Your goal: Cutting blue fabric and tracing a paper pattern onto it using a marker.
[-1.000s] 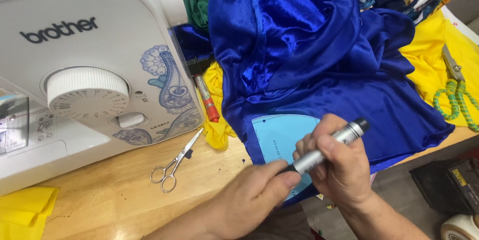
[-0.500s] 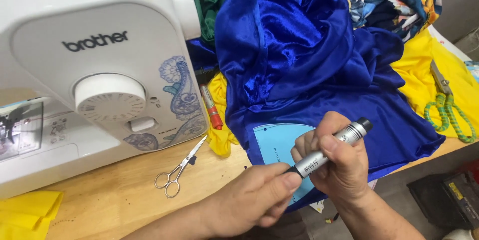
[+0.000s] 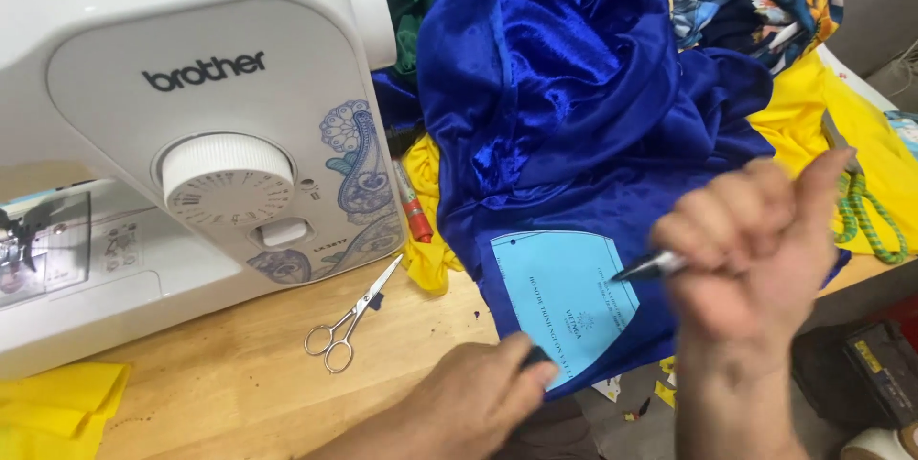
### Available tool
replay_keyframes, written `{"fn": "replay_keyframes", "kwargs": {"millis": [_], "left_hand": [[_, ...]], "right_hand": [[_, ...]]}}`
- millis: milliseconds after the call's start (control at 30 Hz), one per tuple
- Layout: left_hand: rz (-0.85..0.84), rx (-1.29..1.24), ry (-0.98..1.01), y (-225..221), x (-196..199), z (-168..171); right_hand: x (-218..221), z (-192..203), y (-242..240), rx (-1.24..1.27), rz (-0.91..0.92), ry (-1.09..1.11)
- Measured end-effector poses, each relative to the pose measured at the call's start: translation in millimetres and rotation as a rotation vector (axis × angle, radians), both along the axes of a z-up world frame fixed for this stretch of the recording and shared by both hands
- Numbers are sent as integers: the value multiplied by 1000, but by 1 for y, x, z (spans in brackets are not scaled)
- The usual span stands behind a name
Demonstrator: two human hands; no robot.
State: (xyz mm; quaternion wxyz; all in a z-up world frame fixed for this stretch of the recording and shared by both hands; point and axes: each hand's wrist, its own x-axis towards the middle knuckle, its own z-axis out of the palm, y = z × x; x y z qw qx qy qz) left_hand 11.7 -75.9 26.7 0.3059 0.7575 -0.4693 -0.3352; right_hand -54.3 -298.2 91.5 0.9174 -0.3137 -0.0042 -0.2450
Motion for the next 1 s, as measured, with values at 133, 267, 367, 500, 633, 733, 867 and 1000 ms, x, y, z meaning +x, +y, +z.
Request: {"fn": "replay_keyframes", "kwargs": {"millis": [133,267,367,500,633,733,867,1000], "left_hand": [[221,448,-162,15,36,-20],[424,188,-1430,33,53,-67],[292,178,-1371,15,35,-46],[42,-49,-727,-57,2,-80],[34,-311,-1015,-81,-6,-74],[53,-153,-950,-91,-7,-88],[63,-92,-901,-89,-7,-86],[77,-97,-929,-87,-6,-80]], "right_hand": [[17,-16,-26,112,1,46],[43,-57,-34,256,80,291],[62,-67,-45,47,247,362],[86,-67,-52,-76,264,544],[100,-68,-51,-177,373,620],[107,-72,-53,-245,428,621],[115,-90,-59,-441,402,422],[120,-109,-62,-495,368,322]]}}
